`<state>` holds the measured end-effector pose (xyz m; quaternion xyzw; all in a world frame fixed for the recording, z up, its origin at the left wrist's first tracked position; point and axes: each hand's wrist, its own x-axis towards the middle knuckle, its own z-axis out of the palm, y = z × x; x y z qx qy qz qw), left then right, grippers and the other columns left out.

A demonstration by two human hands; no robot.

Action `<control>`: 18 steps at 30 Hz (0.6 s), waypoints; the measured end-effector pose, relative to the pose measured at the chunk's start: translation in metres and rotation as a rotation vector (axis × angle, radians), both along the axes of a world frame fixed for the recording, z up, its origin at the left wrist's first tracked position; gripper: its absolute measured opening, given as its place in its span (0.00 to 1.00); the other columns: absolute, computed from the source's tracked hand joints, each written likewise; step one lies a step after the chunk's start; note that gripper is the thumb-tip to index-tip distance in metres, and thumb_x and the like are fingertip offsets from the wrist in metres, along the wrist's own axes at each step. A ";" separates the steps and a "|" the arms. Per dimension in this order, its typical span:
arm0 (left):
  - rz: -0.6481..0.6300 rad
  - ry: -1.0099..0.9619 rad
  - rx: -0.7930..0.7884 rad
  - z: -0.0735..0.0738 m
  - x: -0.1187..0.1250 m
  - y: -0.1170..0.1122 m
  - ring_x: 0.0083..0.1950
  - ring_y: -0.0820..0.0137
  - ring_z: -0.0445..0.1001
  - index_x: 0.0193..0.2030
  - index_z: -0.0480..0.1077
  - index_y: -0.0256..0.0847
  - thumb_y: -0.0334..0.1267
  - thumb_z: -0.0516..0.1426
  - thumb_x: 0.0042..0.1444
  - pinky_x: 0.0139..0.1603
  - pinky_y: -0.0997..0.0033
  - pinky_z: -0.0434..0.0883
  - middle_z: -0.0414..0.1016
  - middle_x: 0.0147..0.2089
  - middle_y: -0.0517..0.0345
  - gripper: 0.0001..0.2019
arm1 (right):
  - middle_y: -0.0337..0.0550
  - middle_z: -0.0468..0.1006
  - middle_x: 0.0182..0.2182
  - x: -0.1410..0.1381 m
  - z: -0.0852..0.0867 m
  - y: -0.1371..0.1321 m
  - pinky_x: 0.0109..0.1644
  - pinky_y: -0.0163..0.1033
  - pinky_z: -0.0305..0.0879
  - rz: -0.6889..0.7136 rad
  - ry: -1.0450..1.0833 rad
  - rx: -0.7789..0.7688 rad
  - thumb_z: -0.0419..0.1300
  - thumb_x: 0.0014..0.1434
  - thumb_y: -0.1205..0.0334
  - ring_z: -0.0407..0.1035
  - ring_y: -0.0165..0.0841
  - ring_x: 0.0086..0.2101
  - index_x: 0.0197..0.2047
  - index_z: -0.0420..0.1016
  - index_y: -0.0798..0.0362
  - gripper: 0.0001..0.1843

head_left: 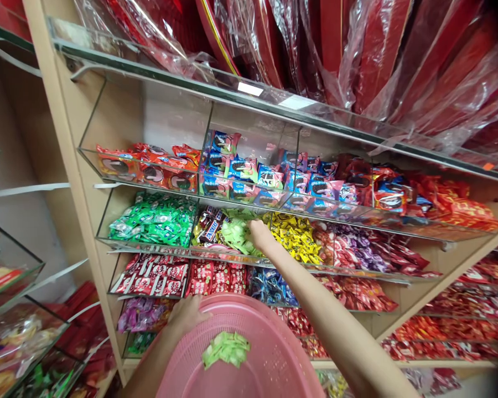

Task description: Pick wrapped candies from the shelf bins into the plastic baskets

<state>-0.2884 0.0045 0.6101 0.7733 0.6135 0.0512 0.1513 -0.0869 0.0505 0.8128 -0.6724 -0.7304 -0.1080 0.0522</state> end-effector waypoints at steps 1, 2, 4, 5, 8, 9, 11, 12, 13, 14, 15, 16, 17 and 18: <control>-0.004 -0.004 0.000 -0.001 0.000 0.000 0.47 0.57 0.73 0.44 0.69 0.44 0.56 0.53 0.47 0.42 0.65 0.66 0.76 0.46 0.49 0.22 | 0.52 0.71 0.44 -0.001 0.000 -0.001 0.39 0.34 0.61 -0.010 -0.008 0.005 0.53 0.56 0.71 0.70 0.36 0.42 0.43 0.70 0.57 0.11; -0.008 -0.005 -0.001 -0.002 -0.001 0.001 0.47 0.57 0.73 0.44 0.69 0.44 0.56 0.53 0.47 0.42 0.65 0.67 0.76 0.46 0.48 0.23 | 0.52 0.70 0.44 -0.002 0.000 -0.001 0.39 0.34 0.61 -0.018 -0.017 0.007 0.53 0.56 0.71 0.70 0.36 0.41 0.43 0.70 0.57 0.12; -0.010 0.001 0.005 -0.003 -0.001 0.001 0.47 0.57 0.73 0.44 0.69 0.42 0.56 0.53 0.47 0.42 0.65 0.67 0.75 0.46 0.47 0.24 | 0.51 0.71 0.44 -0.004 -0.001 -0.001 0.38 0.34 0.62 -0.023 -0.034 0.009 0.52 0.56 0.72 0.71 0.36 0.40 0.44 0.70 0.57 0.12; -0.010 0.004 0.006 -0.004 -0.001 0.002 0.47 0.57 0.73 0.44 0.69 0.41 0.57 0.53 0.47 0.42 0.65 0.67 0.75 0.46 0.47 0.24 | 0.51 0.71 0.43 -0.004 -0.002 -0.001 0.38 0.34 0.62 -0.022 -0.042 0.014 0.51 0.56 0.73 0.71 0.37 0.40 0.44 0.69 0.57 0.13; -0.007 0.011 0.007 -0.003 0.000 0.001 0.46 0.56 0.73 0.44 0.69 0.40 0.57 0.52 0.47 0.41 0.64 0.67 0.76 0.45 0.47 0.25 | 0.52 0.71 0.43 -0.004 -0.004 0.000 0.37 0.35 0.62 -0.023 -0.051 0.037 0.50 0.56 0.74 0.71 0.38 0.40 0.45 0.68 0.58 0.14; -0.006 0.013 0.003 -0.002 0.000 0.001 0.45 0.56 0.74 0.43 0.69 0.39 0.58 0.52 0.46 0.41 0.64 0.68 0.76 0.44 0.47 0.25 | 0.52 0.71 0.42 -0.005 -0.005 -0.001 0.36 0.36 0.62 -0.028 -0.047 0.041 0.50 0.56 0.74 0.71 0.38 0.40 0.46 0.67 0.58 0.14; -0.003 0.017 -0.002 -0.001 0.001 0.000 0.45 0.55 0.74 0.43 0.69 0.39 0.58 0.52 0.46 0.40 0.64 0.68 0.76 0.44 0.46 0.26 | 0.53 0.71 0.42 -0.005 -0.006 -0.001 0.36 0.36 0.62 -0.036 -0.032 0.045 0.50 0.56 0.73 0.71 0.38 0.40 0.46 0.66 0.59 0.14; 0.000 0.019 -0.003 0.000 0.001 0.000 0.45 0.55 0.74 0.43 0.69 0.39 0.58 0.52 0.46 0.40 0.64 0.68 0.76 0.44 0.46 0.26 | 0.53 0.71 0.42 -0.005 -0.006 -0.002 0.37 0.36 0.62 -0.037 -0.024 0.045 0.51 0.57 0.72 0.71 0.38 0.40 0.46 0.66 0.59 0.13; 0.002 0.020 -0.004 0.000 0.001 0.000 0.45 0.55 0.74 0.43 0.69 0.39 0.59 0.52 0.46 0.40 0.64 0.68 0.76 0.44 0.46 0.26 | 0.53 0.70 0.42 -0.005 -0.005 -0.002 0.37 0.35 0.62 -0.037 -0.015 0.044 0.51 0.57 0.71 0.70 0.38 0.40 0.46 0.65 0.59 0.13; 0.002 0.022 -0.002 0.000 0.001 0.000 0.45 0.56 0.74 0.43 0.69 0.39 0.59 0.52 0.46 0.41 0.64 0.68 0.76 0.44 0.46 0.26 | 0.53 0.70 0.42 -0.004 -0.005 -0.001 0.38 0.35 0.61 -0.037 -0.005 0.045 0.51 0.58 0.70 0.70 0.38 0.40 0.46 0.65 0.59 0.12; 0.000 0.022 -0.001 0.000 0.001 0.001 0.45 0.56 0.74 0.43 0.69 0.40 0.59 0.52 0.46 0.41 0.65 0.68 0.76 0.44 0.46 0.26 | 0.53 0.70 0.42 -0.003 -0.004 -0.001 0.38 0.35 0.61 -0.036 0.008 0.049 0.52 0.58 0.69 0.70 0.37 0.40 0.46 0.64 0.59 0.12; -0.003 0.023 0.002 0.000 0.000 0.001 0.45 0.56 0.74 0.44 0.69 0.40 0.58 0.52 0.46 0.41 0.65 0.68 0.76 0.44 0.46 0.26 | 0.53 0.70 0.42 -0.002 -0.003 -0.001 0.38 0.35 0.60 -0.031 0.027 0.060 0.52 0.58 0.68 0.69 0.36 0.40 0.46 0.64 0.59 0.11; -0.008 0.024 0.004 0.000 0.000 0.001 0.46 0.56 0.74 0.44 0.69 0.40 0.58 0.52 0.46 0.41 0.65 0.68 0.76 0.45 0.46 0.26 | 0.52 0.70 0.42 -0.001 -0.002 -0.001 0.39 0.35 0.60 -0.022 0.053 0.077 0.52 0.59 0.67 0.69 0.36 0.40 0.45 0.64 0.59 0.11; -0.016 0.023 0.003 0.000 0.000 0.002 0.46 0.57 0.74 0.45 0.69 0.40 0.58 0.52 0.47 0.41 0.65 0.68 0.76 0.45 0.46 0.26 | 0.52 0.70 0.41 0.000 0.000 -0.003 0.39 0.35 0.60 -0.003 0.088 0.105 0.52 0.59 0.67 0.69 0.35 0.39 0.45 0.65 0.59 0.10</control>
